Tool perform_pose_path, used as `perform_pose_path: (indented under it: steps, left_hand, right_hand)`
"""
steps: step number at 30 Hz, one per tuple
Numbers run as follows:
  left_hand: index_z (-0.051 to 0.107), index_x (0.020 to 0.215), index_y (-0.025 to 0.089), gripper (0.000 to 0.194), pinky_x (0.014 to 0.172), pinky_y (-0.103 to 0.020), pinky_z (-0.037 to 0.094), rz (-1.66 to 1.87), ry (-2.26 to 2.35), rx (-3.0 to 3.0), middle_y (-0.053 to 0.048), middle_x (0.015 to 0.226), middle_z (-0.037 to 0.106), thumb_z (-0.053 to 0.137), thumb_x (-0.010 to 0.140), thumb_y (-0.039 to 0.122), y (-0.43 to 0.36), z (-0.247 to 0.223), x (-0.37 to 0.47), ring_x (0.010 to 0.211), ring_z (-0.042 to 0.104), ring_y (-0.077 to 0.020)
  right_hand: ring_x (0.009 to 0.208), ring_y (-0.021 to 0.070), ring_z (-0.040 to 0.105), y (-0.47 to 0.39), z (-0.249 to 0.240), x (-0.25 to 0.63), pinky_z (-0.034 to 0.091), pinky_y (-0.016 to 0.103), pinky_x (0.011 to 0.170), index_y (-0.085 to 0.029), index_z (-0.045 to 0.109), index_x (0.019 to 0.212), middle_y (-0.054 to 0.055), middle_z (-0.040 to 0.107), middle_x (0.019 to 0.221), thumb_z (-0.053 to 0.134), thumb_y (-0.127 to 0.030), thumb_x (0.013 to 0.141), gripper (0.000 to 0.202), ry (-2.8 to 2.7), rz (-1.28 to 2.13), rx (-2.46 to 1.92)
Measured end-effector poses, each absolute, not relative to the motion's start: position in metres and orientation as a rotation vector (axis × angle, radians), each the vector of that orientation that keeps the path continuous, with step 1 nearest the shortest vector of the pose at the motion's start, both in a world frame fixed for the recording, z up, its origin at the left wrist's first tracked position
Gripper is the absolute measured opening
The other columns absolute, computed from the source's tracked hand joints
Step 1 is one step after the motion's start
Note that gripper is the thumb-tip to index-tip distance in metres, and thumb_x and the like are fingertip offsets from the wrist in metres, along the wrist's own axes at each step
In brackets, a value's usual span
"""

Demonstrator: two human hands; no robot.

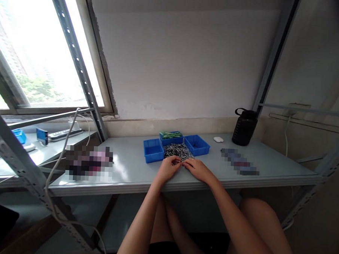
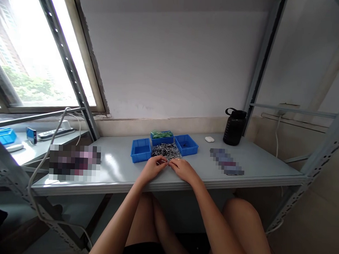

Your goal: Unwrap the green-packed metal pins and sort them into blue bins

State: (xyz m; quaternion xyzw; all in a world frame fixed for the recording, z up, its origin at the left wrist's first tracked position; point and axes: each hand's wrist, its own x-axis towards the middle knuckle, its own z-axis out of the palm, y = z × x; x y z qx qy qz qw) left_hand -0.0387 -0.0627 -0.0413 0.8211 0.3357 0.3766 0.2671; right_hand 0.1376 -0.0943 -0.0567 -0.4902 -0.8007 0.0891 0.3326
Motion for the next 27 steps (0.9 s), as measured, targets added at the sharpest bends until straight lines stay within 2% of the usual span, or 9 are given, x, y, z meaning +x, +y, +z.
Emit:
perform_pose_path:
  steps: [5, 14, 20, 27]
  left_hand:
    - [0.064, 0.084, 0.017, 0.019, 0.069, -0.026, 0.044, 1.016, 0.867, 2.201, -0.004, 0.085, 0.067, 0.052, 0.081, 0.031, -0.0641, -0.039, -0.0381, 0.08, 0.059, -0.0174]
    - [0.061, 0.082, 0.016, 0.019, 0.068, -0.025, 0.044, 1.055, 0.881, 2.121, -0.003, 0.081, 0.066, 0.052, 0.081, 0.033, -0.0632, -0.0419, -0.0373, 0.077, 0.06, -0.0167]
    - [0.066, 0.083, 0.016, 0.02, 0.068, -0.025, 0.043, 1.026, 0.94, 2.177, -0.003, 0.082, 0.068, 0.053, 0.081, 0.032, -0.0628, -0.0407, -0.0382, 0.076, 0.06, -0.0171]
    - [0.069, 0.083, 0.016, 0.021, 0.068, -0.025, 0.042, 0.99, 0.972, 2.223, -0.003, 0.082, 0.069, 0.052, 0.08, 0.03, -0.0631, -0.0393, -0.0377, 0.075, 0.06, -0.0172]
  right_hand:
    - [0.087, 0.0187, 0.056, -0.0951, -0.0566, 0.1383, 0.041, 0.03, 0.078, -0.022, 0.064, 0.095, 0.005, 0.064, 0.094, 0.039, -0.029, 0.091, 0.026, -2.126, 0.249, -1.271]
    - [0.082, 0.0188, 0.059, -0.1, -0.051, 0.135, 0.041, 0.03, 0.073, -0.022, 0.063, 0.091, 0.004, 0.066, 0.089, 0.038, -0.031, 0.091, 0.026, -2.02, 0.263, -1.313]
    - [0.091, 0.0203, 0.059, -0.099, -0.052, 0.1357, 0.041, 0.031, 0.078, -0.023, 0.058, 0.105, 0.004, 0.066, 0.102, 0.039, -0.032, 0.09, 0.026, -1.928, 0.284, -1.332]
    - [0.092, 0.0209, 0.06, -0.1007, -0.0519, 0.1357, 0.042, 0.031, 0.078, -0.024, 0.052, 0.115, 0.006, 0.066, 0.102, 0.038, -0.032, 0.09, 0.03, -1.893, 0.322, -1.366]
